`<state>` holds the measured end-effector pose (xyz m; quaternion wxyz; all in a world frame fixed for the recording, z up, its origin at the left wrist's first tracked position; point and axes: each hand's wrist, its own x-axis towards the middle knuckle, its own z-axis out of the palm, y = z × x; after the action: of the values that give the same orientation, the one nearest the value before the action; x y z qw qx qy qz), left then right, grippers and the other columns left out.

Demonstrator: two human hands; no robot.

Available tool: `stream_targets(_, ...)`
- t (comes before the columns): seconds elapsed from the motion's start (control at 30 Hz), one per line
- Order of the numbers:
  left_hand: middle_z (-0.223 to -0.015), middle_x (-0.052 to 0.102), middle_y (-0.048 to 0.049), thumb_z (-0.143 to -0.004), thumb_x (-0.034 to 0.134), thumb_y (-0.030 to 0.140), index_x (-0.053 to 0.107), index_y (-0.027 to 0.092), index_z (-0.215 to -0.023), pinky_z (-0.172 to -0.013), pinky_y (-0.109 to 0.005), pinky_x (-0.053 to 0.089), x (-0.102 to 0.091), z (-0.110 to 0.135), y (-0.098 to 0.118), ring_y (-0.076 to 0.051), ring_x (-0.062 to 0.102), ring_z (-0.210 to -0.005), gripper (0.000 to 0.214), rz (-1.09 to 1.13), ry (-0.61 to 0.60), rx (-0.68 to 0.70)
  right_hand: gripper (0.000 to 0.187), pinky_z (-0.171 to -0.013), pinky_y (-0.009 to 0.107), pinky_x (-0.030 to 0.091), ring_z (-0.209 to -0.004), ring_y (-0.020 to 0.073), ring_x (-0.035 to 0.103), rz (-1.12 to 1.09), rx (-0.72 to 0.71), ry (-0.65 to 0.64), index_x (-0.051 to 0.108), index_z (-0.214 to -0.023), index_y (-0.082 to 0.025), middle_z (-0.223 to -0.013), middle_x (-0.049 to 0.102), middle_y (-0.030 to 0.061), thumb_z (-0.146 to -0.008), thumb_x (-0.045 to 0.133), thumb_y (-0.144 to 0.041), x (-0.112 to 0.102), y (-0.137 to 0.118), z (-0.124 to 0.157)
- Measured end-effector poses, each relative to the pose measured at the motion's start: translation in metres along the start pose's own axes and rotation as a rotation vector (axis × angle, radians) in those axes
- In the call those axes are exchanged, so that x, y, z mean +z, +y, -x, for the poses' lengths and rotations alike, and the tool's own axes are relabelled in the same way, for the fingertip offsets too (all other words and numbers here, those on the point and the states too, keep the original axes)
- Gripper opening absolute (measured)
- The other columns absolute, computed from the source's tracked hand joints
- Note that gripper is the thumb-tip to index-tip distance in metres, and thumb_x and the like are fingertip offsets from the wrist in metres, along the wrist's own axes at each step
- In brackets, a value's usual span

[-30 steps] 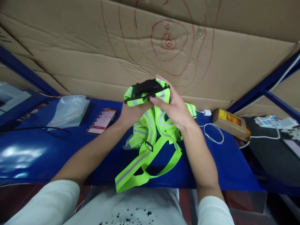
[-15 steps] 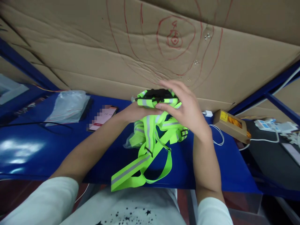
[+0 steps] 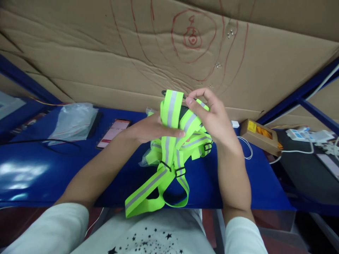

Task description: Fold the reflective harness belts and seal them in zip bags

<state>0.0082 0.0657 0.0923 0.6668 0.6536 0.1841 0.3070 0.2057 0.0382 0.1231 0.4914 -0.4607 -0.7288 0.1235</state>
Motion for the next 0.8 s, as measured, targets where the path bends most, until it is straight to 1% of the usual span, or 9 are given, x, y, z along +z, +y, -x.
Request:
stream_targets(0.07,-0.095,0.078,-0.0056,-0.074,0.091,0.026,0.072,0.015,-0.107,-0.087,-0.037,0.061,0.000,-0.001,-0.003,-0.021,0.075,-0.088,0.039,0.035,0.002,-0.021,0.017,-0.086,0.035,0.056,-0.096,0.0196,0.067,0.084,-0.048,0.003,0.070,-0.107,-0.024,-0.105,0.072,0.0032,-0.099,0.065,-0.038,0.000,0.001,0.000)
stream_targets(0.17,-0.103,0.077,-0.0040,-0.071,0.091,0.021,0.071,0.016,-0.109,-0.087,-0.035,0.060,-0.002,-0.004,-0.008,-0.019,0.073,-0.092,0.044,0.037,0.039,-0.028,0.024,-0.095,0.041,0.055,-0.106,0.0243,0.068,0.278,-0.162,-0.015,0.071,-0.121,-0.025,-0.118,0.072,0.0085,-0.101,0.061,-0.034,0.000,-0.006,0.004)
stream_targets(0.27,-0.105,0.076,-0.0041,-0.070,0.091,0.024,0.072,0.016,-0.109,-0.088,-0.036,0.060,-0.005,-0.005,-0.010,-0.021,0.072,-0.096,0.044,-0.027,0.038,0.003,0.032,-0.101,0.046,0.053,-0.116,0.0291,0.069,0.313,-0.210,-0.241,0.071,-0.128,-0.029,-0.123,0.075,0.0080,-0.107,0.051,-0.043,-0.002,-0.017,0.008)
stream_targets(0.33,-0.103,0.077,-0.0049,-0.069,0.092,0.028,0.074,0.015,-0.104,-0.089,-0.037,0.059,-0.007,-0.004,-0.011,-0.023,0.072,-0.098,0.043,-0.084,0.010,0.023,0.040,-0.097,0.046,0.054,-0.112,0.0317,0.071,0.304,-0.184,-0.382,0.071,-0.129,-0.027,-0.118,0.077,0.0079,-0.102,0.059,-0.054,-0.003,-0.021,0.010)
stream_targets(0.4,-0.098,0.077,-0.0053,-0.066,0.095,0.030,0.075,0.014,-0.097,-0.089,-0.038,0.059,-0.009,-0.004,-0.012,-0.024,0.072,-0.096,0.040,-0.101,-0.006,0.026,0.047,-0.086,0.043,0.054,-0.098,0.0309,0.073,0.326,-0.145,-0.443,0.072,-0.123,-0.025,-0.107,0.078,0.0076,-0.095,0.067,-0.061,-0.003,-0.023,0.010)
stream_targets(0.53,-0.098,0.079,-0.0082,-0.065,0.096,0.029,0.076,0.014,-0.101,-0.086,-0.040,0.062,-0.005,-0.006,-0.016,-0.026,0.076,-0.092,0.044,0.109,-0.067,-0.042,0.040,-0.067,0.034,0.046,-0.069,0.0203,0.065,0.326,-0.092,-0.321,0.076,-0.107,-0.025,-0.081,0.073,0.0020,-0.095,0.067,-0.061,-0.004,-0.021,0.008)
stream_targets(0.67,-0.102,0.081,-0.0123,-0.082,0.087,0.035,0.077,0.015,-0.109,-0.093,-0.041,0.062,0.001,-0.007,-0.016,-0.028,0.078,-0.099,0.035,0.142,-0.234,-0.066,0.044,-0.057,0.031,0.038,-0.057,0.0154,0.055,0.285,-0.001,-0.093,0.074,-0.083,-0.023,-0.060,0.058,-0.0013,-0.094,0.066,-0.065,-0.009,-0.022,0.008)
stream_targets(0.73,-0.103,0.081,-0.0131,-0.088,0.081,0.037,0.077,0.014,-0.109,-0.096,-0.040,0.061,0.000,-0.007,-0.014,-0.027,0.078,-0.101,0.031,0.060,-0.313,-0.031,0.052,-0.052,0.030,0.036,-0.054,0.0142,0.053,0.209,0.064,-0.102,0.069,-0.069,-0.021,-0.054,0.054,-0.0017,-0.092,0.067,-0.068,-0.011,-0.023,0.009)
stream_targets(0.8,-0.102,0.081,-0.0130,-0.090,0.079,0.038,0.078,0.014,-0.107,-0.095,-0.038,0.060,-0.002,-0.006,-0.010,-0.026,0.078,-0.100,0.029,-0.017,-0.360,-0.009,0.052,-0.048,0.029,0.036,-0.052,0.0136,0.054,0.085,0.135,-0.181,0.069,-0.067,-0.021,-0.053,0.057,-0.0016,-0.090,0.069,-0.068,-0.012,-0.024,0.010)
